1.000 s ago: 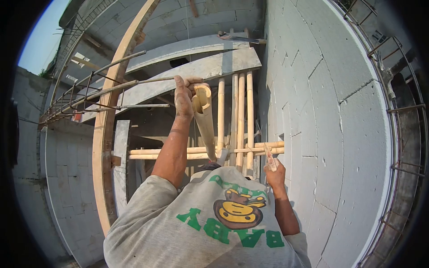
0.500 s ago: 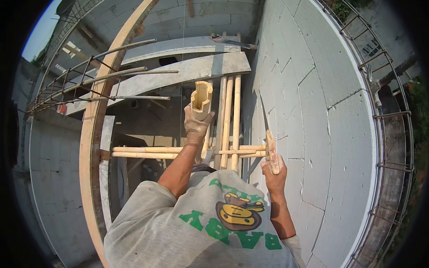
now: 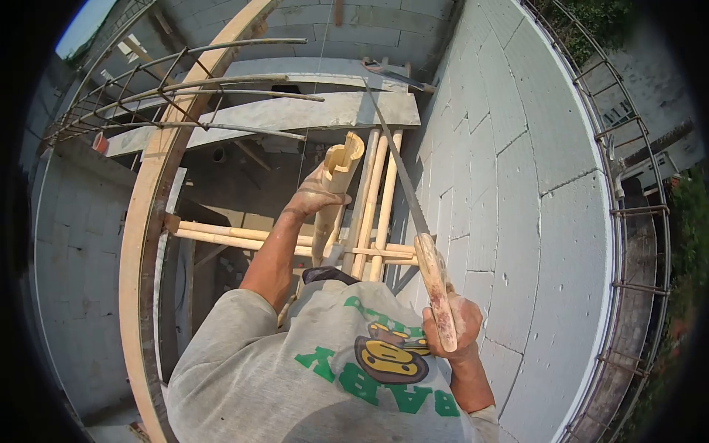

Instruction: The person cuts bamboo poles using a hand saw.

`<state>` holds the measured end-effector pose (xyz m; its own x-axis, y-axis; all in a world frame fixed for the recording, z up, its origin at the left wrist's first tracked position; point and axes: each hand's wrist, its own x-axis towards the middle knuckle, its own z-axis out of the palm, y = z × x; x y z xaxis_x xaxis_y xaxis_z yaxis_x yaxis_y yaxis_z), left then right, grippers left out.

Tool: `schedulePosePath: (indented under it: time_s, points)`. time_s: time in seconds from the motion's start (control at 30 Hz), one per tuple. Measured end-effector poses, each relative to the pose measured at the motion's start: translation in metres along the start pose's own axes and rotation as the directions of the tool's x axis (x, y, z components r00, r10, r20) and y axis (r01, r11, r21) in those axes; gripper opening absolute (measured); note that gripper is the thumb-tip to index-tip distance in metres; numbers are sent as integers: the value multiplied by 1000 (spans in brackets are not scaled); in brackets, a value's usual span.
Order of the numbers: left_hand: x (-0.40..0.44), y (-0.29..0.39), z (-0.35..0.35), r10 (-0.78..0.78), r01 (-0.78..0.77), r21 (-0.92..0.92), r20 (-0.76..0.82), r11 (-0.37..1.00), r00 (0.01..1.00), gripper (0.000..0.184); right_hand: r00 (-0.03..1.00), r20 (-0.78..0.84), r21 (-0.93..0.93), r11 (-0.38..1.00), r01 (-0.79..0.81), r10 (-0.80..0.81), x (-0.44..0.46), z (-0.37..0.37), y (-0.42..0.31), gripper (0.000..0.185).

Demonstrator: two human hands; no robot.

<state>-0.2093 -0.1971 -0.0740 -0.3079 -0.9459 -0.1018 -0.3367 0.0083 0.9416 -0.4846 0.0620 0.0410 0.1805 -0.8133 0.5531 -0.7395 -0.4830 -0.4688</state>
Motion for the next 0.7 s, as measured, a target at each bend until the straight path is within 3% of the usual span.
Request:
schedulePosePath:
  time_s: [0.07, 0.17, 0.27, 0.33, 0.4, 0.43, 0.53, 0.63, 0.7]
  points:
    - [-1, -1, 3, -21, 22, 42, -13, 999, 1000, 85, 999, 24, 26, 999, 31, -31, -4, -10, -6, 25]
    - [-13, -1, 30, 24, -59, -117, -283, 991, 959, 82, 996, 70, 133, 990, 45, -54, -7, -23, -14, 23]
    - [-12, -14, 57, 94, -137, -50, -500, 989, 861, 85, 986, 150, 224, 974, 32, -67, -7, -28, -19, 21]
    - [-8, -19, 65, 165, -164, 53, -560, 985, 812, 87, 970, 236, 235, 972, 10, -66, -11, -27, -16, 20]
    - [-4, -20, 68, 256, -156, 214, -603, 964, 755, 86, 943, 312, 174, 983, 62, -115, -7, -20, -12, 19]
    - [-4, -18, 71, 214, -66, 250, -628, 966, 748, 78, 934, 331, 154, 984, 89, -136, -5, -15, -8, 20]
    - [4, -34, 66, 220, -37, 320, -557, 947, 801, 66, 925, 346, 114, 986, 124, -156, 12, 2, -6, 23]
    - [2, -38, 59, 278, -212, 183, -543, 960, 792, 58, 909, 378, 54, 985, 166, -174, 26, 23, -3, 23]
    - [-3, -34, 47, 210, -118, 224, -447, 967, 870, 57, 910, 368, 32, 980, 195, -193, 38, 39, -3, 21]
